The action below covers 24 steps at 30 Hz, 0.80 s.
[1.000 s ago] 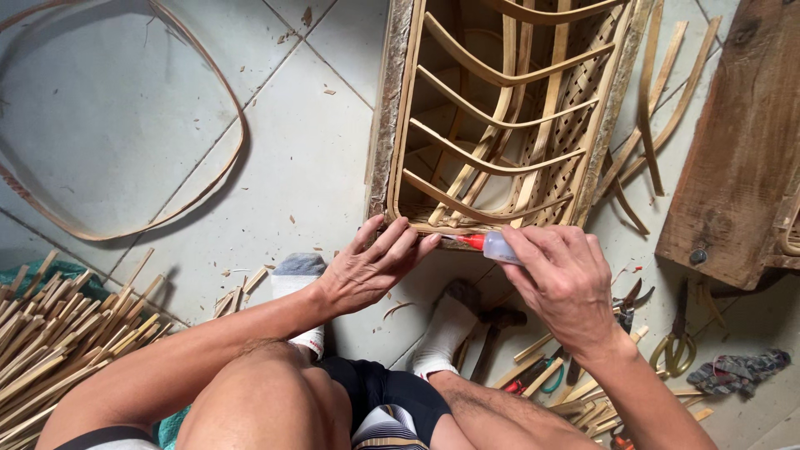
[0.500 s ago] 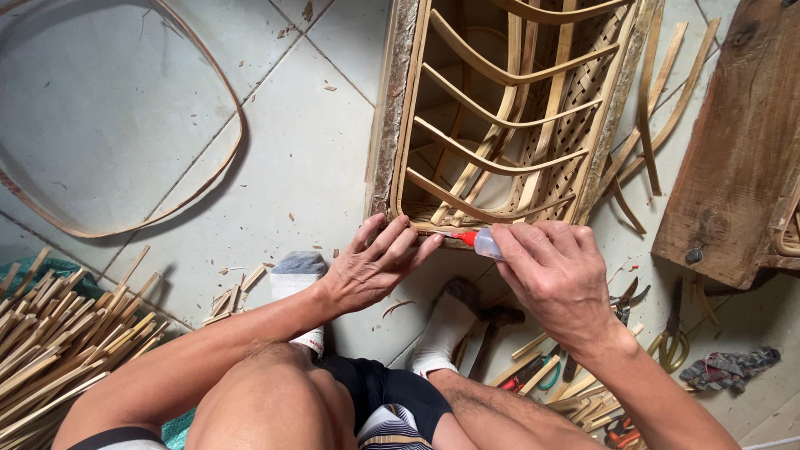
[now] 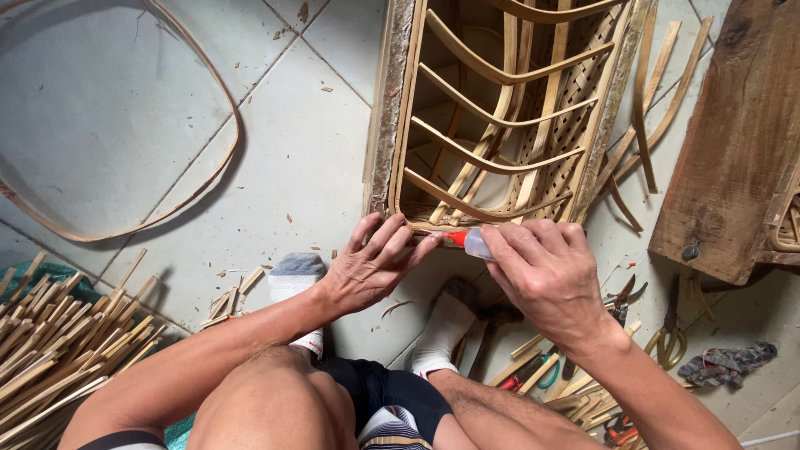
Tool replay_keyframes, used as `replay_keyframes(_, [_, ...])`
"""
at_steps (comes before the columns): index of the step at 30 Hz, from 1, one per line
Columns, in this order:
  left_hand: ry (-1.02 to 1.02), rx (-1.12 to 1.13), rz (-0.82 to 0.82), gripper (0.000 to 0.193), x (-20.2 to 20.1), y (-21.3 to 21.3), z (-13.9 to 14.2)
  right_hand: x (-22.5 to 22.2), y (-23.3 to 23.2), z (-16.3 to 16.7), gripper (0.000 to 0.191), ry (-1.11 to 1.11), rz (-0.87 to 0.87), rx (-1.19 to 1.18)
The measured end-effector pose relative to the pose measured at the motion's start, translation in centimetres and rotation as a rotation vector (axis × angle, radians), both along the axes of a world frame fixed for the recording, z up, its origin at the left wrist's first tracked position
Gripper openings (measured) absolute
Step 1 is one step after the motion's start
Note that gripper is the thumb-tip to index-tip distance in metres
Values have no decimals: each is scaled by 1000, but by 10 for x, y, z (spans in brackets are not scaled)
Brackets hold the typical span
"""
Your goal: The person sits on the floor assembling a bamboo basket frame. They squeeze glue from a bottle onto the frame edge, trim and shape bamboo strips with a small knife, press a curved bamboo rim strip onto the glued edge, and tap it with a hammer to seat it.
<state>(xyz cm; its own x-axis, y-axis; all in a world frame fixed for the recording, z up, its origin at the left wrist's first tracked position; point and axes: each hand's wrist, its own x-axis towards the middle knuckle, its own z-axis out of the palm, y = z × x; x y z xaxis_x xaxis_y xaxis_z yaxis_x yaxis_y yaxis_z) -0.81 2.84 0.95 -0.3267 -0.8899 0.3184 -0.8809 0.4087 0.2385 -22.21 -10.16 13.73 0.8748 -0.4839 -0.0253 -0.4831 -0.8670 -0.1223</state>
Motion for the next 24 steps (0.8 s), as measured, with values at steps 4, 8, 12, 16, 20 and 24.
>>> replay_keyframes(4, [18, 14, 11, 60, 0, 0, 1, -4, 3, -8, 40, 24, 15, -9])
replay_keyframes(8, [-5, 19, -7, 59, -1, 0, 2, -15, 0, -12, 42, 48, 4, -37])
replay_keyframes(12, [-69, 21, -43, 59, -3, 0, 3, -31, -5, -3, 42, 61, -74, -47])
replay_keyframes(16, [-110, 10, -54, 58, -3, 1, 4, -36, -3, 0, 43, 46, -101, -1])
replay_keyframes(20, [-107, 18, -65, 58, -2, 1, 4, -31, -2, -1, 46, 35, -89, 22])
replay_keyframes(24, [-121, 10, -61, 58, -1, 1, 4, -26, -4, -2, 45, 25, -58, 5])
